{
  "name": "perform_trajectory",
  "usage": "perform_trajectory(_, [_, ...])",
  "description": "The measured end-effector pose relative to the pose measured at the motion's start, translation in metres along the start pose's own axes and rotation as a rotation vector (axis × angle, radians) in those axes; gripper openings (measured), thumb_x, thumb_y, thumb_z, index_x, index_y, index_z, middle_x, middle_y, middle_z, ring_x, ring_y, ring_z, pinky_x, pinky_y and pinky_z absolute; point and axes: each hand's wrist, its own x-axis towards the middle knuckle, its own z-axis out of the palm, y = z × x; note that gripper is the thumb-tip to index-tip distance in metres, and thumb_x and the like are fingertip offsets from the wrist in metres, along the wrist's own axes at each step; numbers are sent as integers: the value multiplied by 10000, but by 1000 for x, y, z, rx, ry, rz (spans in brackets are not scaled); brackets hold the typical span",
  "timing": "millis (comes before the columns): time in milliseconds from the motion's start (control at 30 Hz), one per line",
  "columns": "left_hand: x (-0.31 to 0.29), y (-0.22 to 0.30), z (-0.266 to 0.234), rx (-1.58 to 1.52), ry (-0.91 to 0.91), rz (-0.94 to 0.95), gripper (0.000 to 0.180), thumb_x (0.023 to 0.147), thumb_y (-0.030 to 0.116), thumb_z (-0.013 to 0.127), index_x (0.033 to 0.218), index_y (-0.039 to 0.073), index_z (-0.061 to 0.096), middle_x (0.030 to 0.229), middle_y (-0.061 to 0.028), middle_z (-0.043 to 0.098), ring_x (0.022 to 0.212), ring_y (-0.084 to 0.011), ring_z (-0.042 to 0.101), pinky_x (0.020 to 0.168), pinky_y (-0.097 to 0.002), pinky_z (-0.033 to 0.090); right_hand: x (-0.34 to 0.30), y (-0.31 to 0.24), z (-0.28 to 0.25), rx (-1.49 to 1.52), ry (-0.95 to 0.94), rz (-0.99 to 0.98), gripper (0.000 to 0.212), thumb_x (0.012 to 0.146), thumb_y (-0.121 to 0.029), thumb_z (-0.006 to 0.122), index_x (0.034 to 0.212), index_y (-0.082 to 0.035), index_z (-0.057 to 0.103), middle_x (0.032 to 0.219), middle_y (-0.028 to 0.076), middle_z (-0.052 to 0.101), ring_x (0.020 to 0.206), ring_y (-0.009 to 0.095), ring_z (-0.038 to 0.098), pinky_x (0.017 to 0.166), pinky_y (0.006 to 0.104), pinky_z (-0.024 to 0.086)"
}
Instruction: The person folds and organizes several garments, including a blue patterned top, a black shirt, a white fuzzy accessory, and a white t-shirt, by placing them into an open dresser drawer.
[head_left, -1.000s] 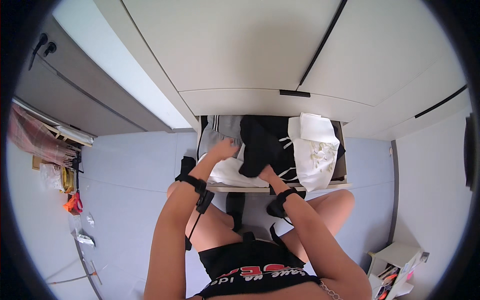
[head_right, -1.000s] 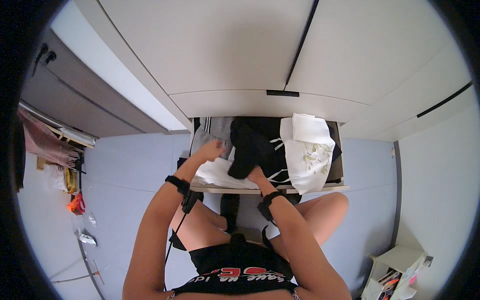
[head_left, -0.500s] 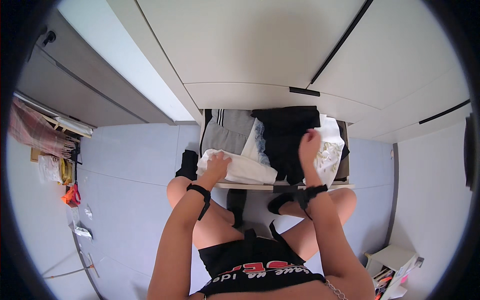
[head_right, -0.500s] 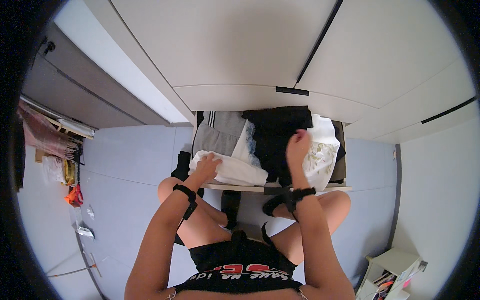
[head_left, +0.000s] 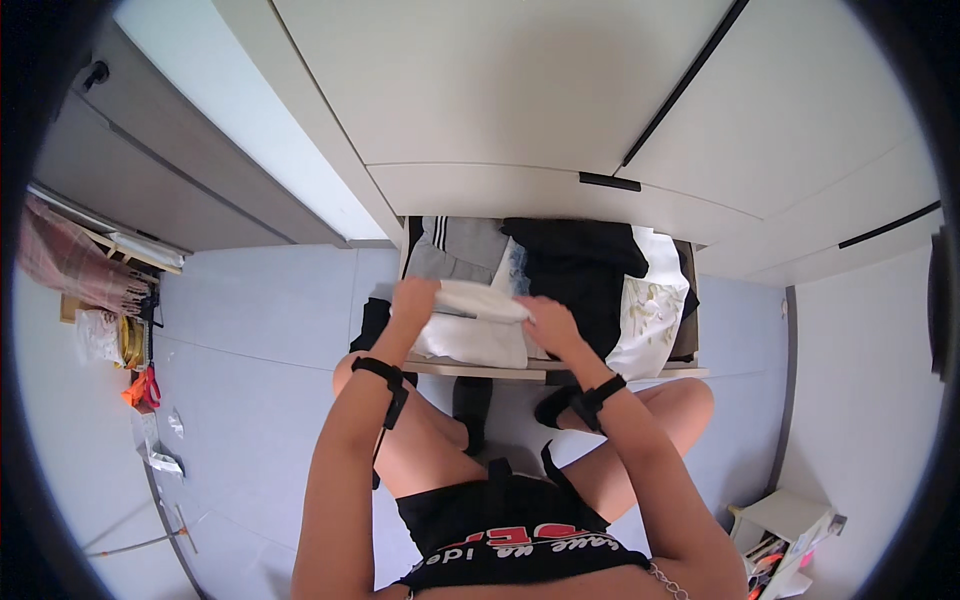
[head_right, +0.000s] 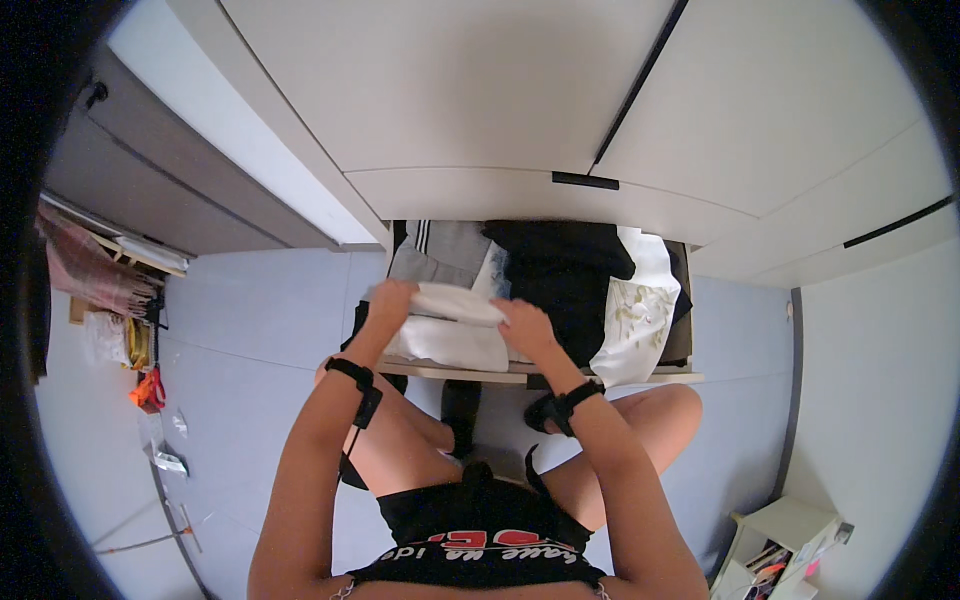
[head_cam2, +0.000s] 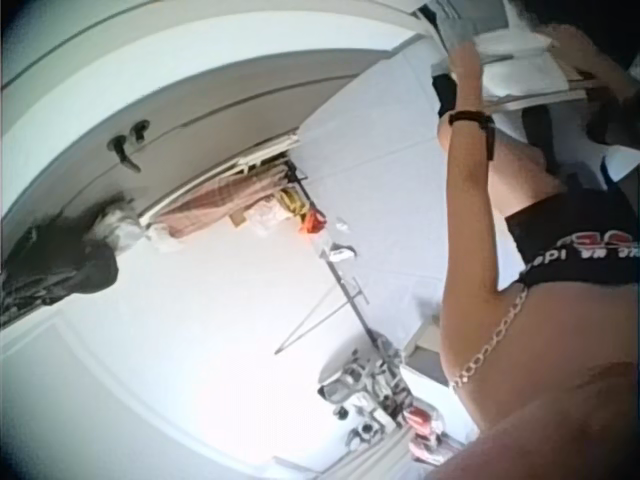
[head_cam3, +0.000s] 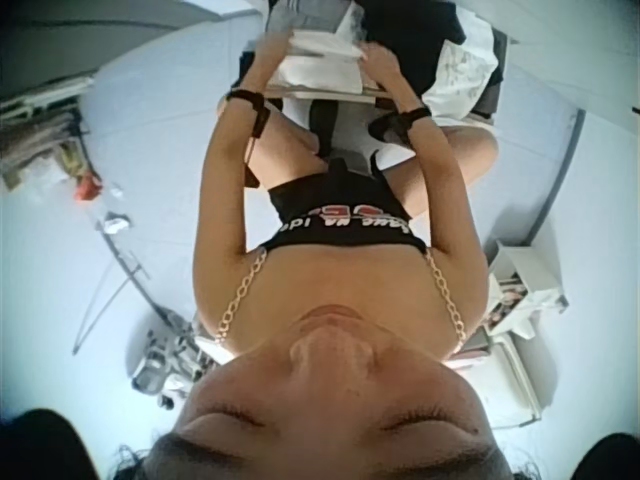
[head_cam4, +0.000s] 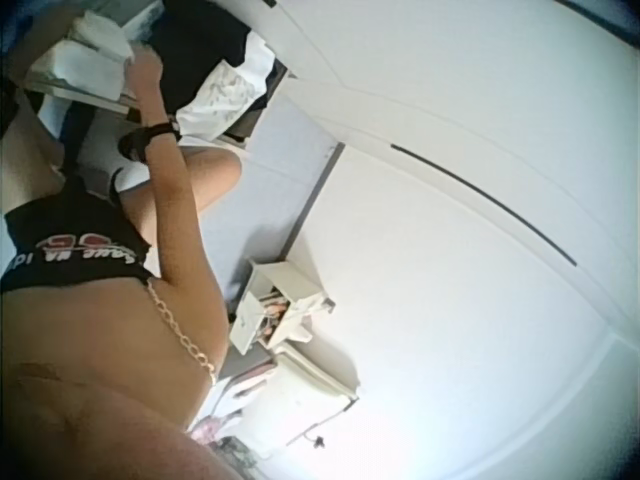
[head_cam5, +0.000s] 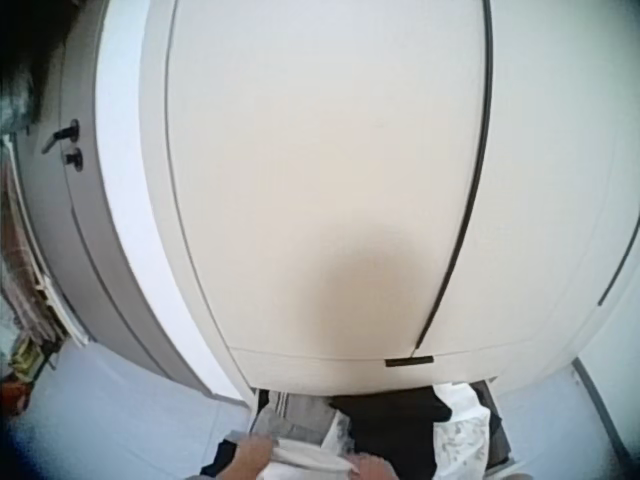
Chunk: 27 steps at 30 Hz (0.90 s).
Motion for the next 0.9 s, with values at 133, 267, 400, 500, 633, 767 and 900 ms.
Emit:
perform_trajectory(133, [2,-16,-16,-15,496,175,195,727,48,493,890,91,589,981,-67,595,1004,-250,525,773,-375,441,33,-20,-24,-256,406,-68,422,675,-103,599,1091,-157,548,1058,109,539,1011,304,492,788,399,442])
perform_trajectory(267, [-10,-9,13,140,571,174,289,727,20,481,979,96,599,1002,-101,583,1012,-293,507,847,-390,405,30,-11,3,-181,332,-71,248,661,-105,610,907,-103,574,950,96,532,942,294,488,745,405,431])
perform_trajectory(400, [-26,-8,48,-294,19,199,378,671,38,604,1037,116,547,1041,-88,545,1050,-286,482,894,-386,394,-8,-12,73,50,14,-82,195,668,-130,630,844,-51,596,875,140,550,870,315,528,781,398,441])
perform_trajectory(500, [-29,15,58,-249,-23,250,452,605,89,701,1027,121,542,1040,-76,540,1032,-265,495,875,-367,416,-25,-7,98,85,151,-22,298,665,-210,661,904,-46,593,925,145,574,955,323,515,854,377,410])
perform_trajectory(633, [-24,42,36,-114,-342,85,436,572,111,732,979,93,576,1047,-90,559,983,-253,526,850,-348,429,-24,4,81,224,-325,113,382,654,-220,662,976,-36,570,998,164,563,959,328,525,821,365,426])
perform_trajectory(767, [-8,7,35,-712,-335,94,309,627,34,645,929,75,595,1003,-114,581,954,-274,534,827,-369,435,0,-25,-36,303,-269,-21,434,612,-171,682,998,-42,533,972,154,564,899,326,551,771,365,447])
perform_trajectory(900, [10,2,12,-761,44,38,308,663,-20,541,934,107,613,1059,-85,564,1010,-274,504,885,-385,390,-20,11,-160,382,255,-76,393,598,-42,643,973,-34,526,929,85,534,897,213,528,804,315,424])
